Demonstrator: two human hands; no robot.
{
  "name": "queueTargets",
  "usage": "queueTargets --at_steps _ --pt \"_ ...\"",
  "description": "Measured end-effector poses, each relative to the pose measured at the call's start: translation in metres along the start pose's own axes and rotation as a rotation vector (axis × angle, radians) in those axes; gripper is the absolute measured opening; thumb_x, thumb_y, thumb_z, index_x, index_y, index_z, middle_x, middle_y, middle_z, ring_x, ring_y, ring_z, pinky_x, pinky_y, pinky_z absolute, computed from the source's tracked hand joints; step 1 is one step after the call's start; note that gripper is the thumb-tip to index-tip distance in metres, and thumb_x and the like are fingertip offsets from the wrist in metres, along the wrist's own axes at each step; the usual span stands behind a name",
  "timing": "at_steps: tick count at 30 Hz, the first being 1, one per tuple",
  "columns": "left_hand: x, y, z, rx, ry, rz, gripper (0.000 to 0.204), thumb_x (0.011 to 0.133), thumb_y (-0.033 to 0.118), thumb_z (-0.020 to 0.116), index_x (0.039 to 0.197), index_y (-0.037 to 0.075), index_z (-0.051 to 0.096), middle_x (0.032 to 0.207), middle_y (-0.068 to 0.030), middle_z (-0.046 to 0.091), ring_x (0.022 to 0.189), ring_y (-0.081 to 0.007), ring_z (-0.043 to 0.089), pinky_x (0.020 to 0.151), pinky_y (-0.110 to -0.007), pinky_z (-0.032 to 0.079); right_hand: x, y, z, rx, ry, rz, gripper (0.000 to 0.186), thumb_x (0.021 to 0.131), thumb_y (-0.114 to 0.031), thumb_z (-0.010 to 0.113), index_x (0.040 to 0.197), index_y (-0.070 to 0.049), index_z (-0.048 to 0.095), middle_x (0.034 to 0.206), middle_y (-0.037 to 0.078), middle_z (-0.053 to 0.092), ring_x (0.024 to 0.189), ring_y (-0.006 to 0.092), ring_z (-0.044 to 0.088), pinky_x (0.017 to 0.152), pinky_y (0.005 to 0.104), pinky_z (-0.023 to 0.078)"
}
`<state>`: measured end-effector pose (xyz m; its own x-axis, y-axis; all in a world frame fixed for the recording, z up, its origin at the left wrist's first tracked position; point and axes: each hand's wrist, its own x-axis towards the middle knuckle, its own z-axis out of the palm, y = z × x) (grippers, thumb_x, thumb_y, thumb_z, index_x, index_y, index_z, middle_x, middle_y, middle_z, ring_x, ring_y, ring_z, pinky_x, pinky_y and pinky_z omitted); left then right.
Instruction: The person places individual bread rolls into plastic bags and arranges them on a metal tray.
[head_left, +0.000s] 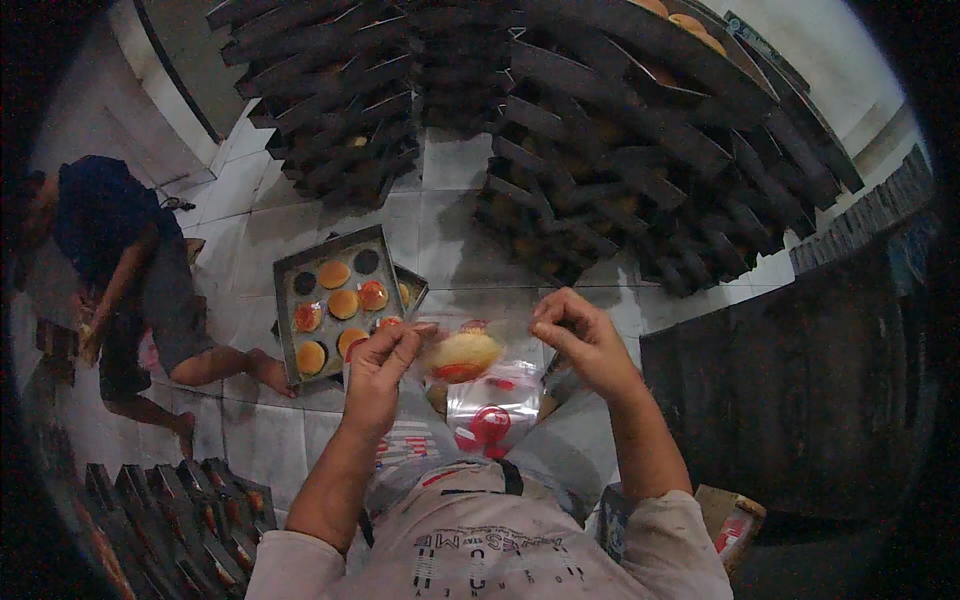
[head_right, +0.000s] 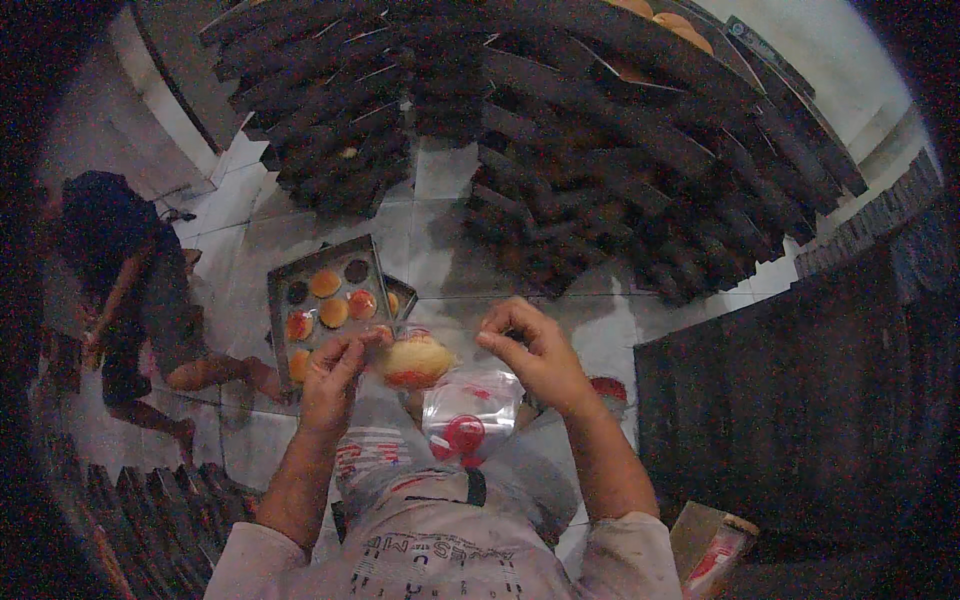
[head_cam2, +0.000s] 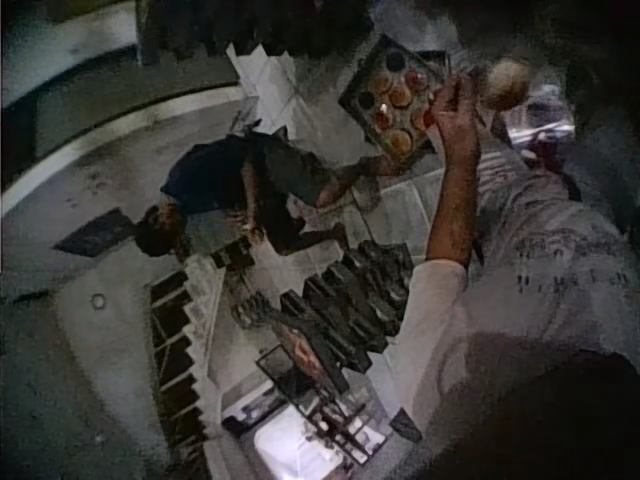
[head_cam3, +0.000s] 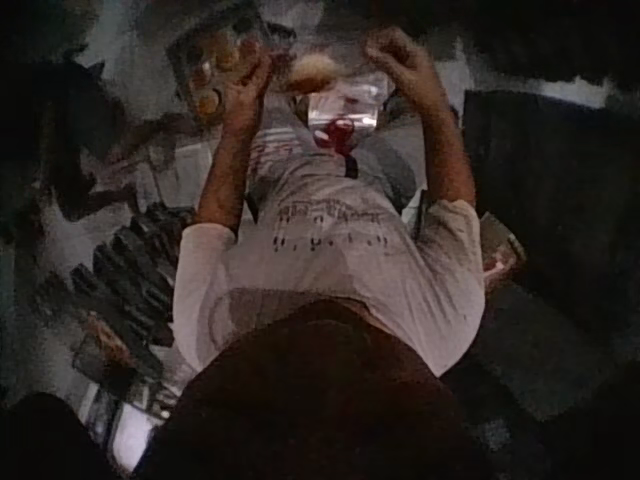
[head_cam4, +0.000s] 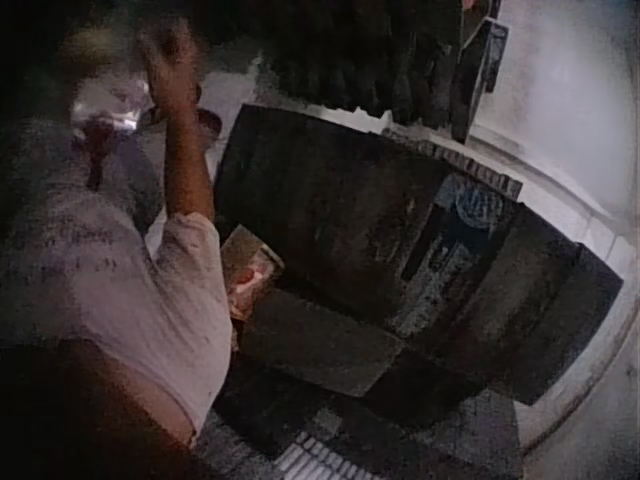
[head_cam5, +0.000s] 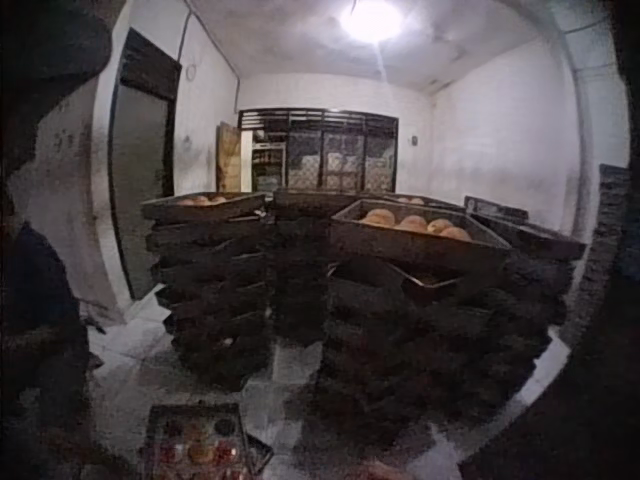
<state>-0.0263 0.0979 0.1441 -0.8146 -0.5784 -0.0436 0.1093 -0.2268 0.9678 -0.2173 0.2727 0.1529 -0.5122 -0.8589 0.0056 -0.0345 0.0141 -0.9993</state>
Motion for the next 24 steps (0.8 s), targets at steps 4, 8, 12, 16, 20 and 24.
queueTargets --at_steps 4,8,12,16,20,24 --pt "0.000 -0.008 0.001 0.117 0.020 -0.126 0.024 0.091 0.014 0.052 0.105 -0.003 0.061 0.097 -0.0076 0.066 0.089 -0.0158 0.061 0.085 -0.027 0.045 0.000 0.008 0.007 -0.073 0.168 0.002 0.012 0.085 -0.015 0.060 0.085 -0.003 0.062 0.094 0.005 0.057 0.091 0.0126 0.053 0.083 0.0270 0.040" --pt "-0.009 -0.008 0.020 0.528 -0.195 -0.165 0.023 0.089 0.015 0.055 0.102 -0.002 0.063 0.093 -0.0078 0.067 0.083 -0.0126 0.061 0.076 -0.026 0.047 -0.001 -0.004 0.031 -0.374 -0.078 -0.146 0.018 0.087 -0.018 0.058 0.089 -0.001 0.064 0.086 0.006 0.060 0.088 0.0143 0.056 0.079 0.0275 0.042" --pt "-0.010 -0.004 0.022 0.511 -0.203 -0.203 0.022 0.086 0.015 0.059 0.098 -0.001 0.064 0.087 -0.0080 0.068 0.080 -0.0106 0.061 0.072 -0.025 0.048 -0.001 0.005 0.037 -0.220 0.057 0.026 0.021 0.087 -0.020 0.058 0.095 -0.002 0.066 0.081 0.007 0.060 0.082 0.0164 0.058 0.073 0.0283 0.044" --pt "-0.013 0.009 0.025 0.514 -0.229 -0.232 0.020 0.083 0.015 0.062 0.092 -0.002 0.065 0.084 -0.0077 0.068 0.080 -0.0104 0.061 0.072 -0.026 0.048 -0.005 0.002 0.035 0.139 -0.109 0.270 0.030 0.082 -0.015 0.064 0.110 -0.003 0.062 0.084 0.000 0.060 0.080 0.0089 0.054 0.072 0.0233 0.043" --pt "-0.014 0.007 0.035 0.729 -0.237 0.085 0.016 0.075 0.013 0.065 0.083 -0.001 0.064 0.077 -0.0107 0.065 0.073 -0.0203 0.063 0.068 -0.032 0.048 -0.013 0.010 0.049 0.173 -0.162 0.220 0.036 0.080 -0.019 0.068 0.112 -0.004 0.061 0.079 0.001 0.062 0.074 0.0080 0.054 0.067 0.0248 0.044" --pt "-0.011 0.007 0.040 0.880 -0.279 0.293 0.014 0.068 0.011 0.066 0.077 0.001 0.062 0.072 -0.0138 0.062 0.069 -0.0305 0.061 0.065 -0.038 0.047 -0.020 0.017 0.053 0.196 -0.076 0.205 0.026 0.077 -0.018 0.070 0.097 -0.002 0.064 0.079 0.002 0.063 0.074 0.0086 0.056 0.067 0.0249 0.045"
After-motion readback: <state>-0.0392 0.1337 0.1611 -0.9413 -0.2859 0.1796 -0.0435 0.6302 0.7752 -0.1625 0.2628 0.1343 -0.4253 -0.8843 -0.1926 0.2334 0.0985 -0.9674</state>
